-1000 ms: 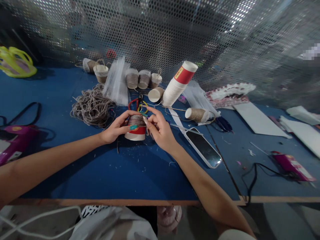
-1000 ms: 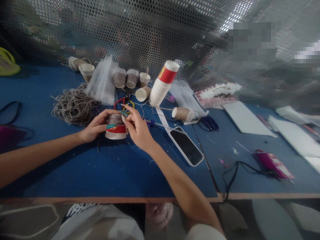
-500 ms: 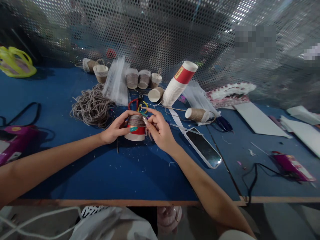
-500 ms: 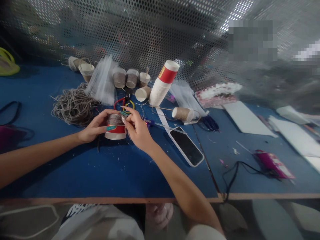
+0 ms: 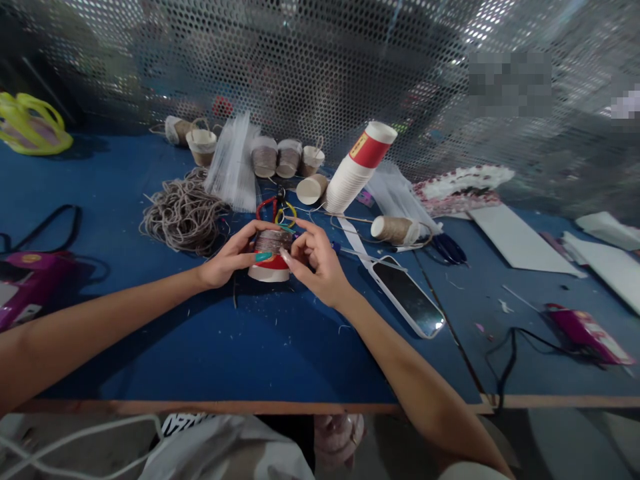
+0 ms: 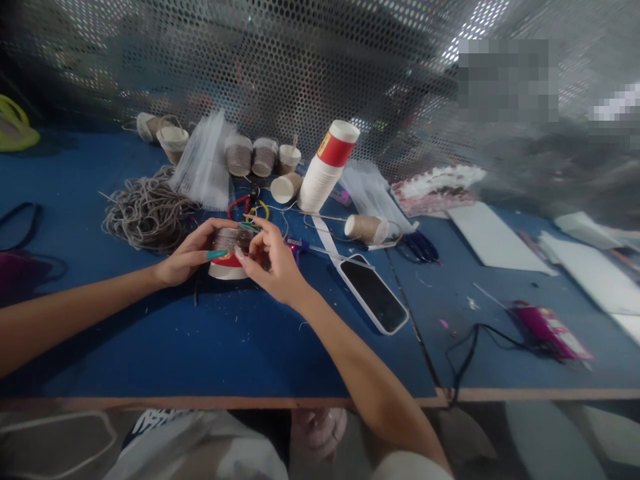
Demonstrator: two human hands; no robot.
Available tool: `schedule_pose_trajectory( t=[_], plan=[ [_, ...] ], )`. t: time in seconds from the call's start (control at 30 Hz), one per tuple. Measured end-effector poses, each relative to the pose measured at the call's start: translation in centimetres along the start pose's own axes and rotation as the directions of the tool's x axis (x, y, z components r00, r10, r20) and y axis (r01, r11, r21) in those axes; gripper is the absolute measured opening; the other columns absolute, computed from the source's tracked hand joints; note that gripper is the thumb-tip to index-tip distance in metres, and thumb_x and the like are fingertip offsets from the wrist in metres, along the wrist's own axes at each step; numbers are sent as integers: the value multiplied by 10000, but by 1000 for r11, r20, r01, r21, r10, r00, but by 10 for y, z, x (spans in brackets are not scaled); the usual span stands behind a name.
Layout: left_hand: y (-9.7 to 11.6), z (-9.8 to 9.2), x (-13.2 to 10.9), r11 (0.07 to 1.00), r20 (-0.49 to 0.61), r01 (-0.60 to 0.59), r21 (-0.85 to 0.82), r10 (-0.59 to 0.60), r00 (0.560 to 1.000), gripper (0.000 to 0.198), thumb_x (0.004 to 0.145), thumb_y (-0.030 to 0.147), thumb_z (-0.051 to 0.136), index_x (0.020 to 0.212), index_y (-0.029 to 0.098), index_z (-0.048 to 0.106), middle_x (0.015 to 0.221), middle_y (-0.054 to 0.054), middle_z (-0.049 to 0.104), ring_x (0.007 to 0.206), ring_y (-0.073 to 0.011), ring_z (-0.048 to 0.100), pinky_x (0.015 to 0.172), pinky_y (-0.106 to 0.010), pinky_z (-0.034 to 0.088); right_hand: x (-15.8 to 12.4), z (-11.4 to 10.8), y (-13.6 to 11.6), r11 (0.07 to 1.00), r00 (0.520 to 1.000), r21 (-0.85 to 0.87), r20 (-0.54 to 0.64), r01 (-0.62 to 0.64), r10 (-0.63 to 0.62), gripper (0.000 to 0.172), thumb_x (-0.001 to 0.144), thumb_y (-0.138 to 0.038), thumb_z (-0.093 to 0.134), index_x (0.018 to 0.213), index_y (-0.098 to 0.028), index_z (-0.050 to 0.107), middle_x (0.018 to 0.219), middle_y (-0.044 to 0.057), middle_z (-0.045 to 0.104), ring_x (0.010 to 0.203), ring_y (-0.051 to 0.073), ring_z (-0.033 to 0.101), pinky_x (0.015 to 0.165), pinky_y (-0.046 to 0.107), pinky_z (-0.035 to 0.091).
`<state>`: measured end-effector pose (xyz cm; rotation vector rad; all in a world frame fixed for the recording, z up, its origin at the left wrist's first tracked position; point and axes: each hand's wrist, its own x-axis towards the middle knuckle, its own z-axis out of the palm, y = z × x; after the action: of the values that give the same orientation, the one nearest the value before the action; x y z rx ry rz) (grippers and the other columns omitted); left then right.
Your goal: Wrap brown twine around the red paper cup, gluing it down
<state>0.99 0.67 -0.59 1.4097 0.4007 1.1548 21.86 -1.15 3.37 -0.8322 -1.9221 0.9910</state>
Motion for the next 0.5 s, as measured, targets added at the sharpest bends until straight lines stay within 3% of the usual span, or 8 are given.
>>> schedule_pose_trajectory(
  t=[0.5],
  plan=[
    [-2,0,-1,1000,-22,8,4,-8,1000,440,795,277,676,1230,232,619,1157,-61,651,1028,-231,630,893,-344,501,-4,-2,7,984,993,-132,20,122,-120,640,875,-239,577,1411,-271,230,861,-30,463,677,98,479,574,245,432]
  ],
)
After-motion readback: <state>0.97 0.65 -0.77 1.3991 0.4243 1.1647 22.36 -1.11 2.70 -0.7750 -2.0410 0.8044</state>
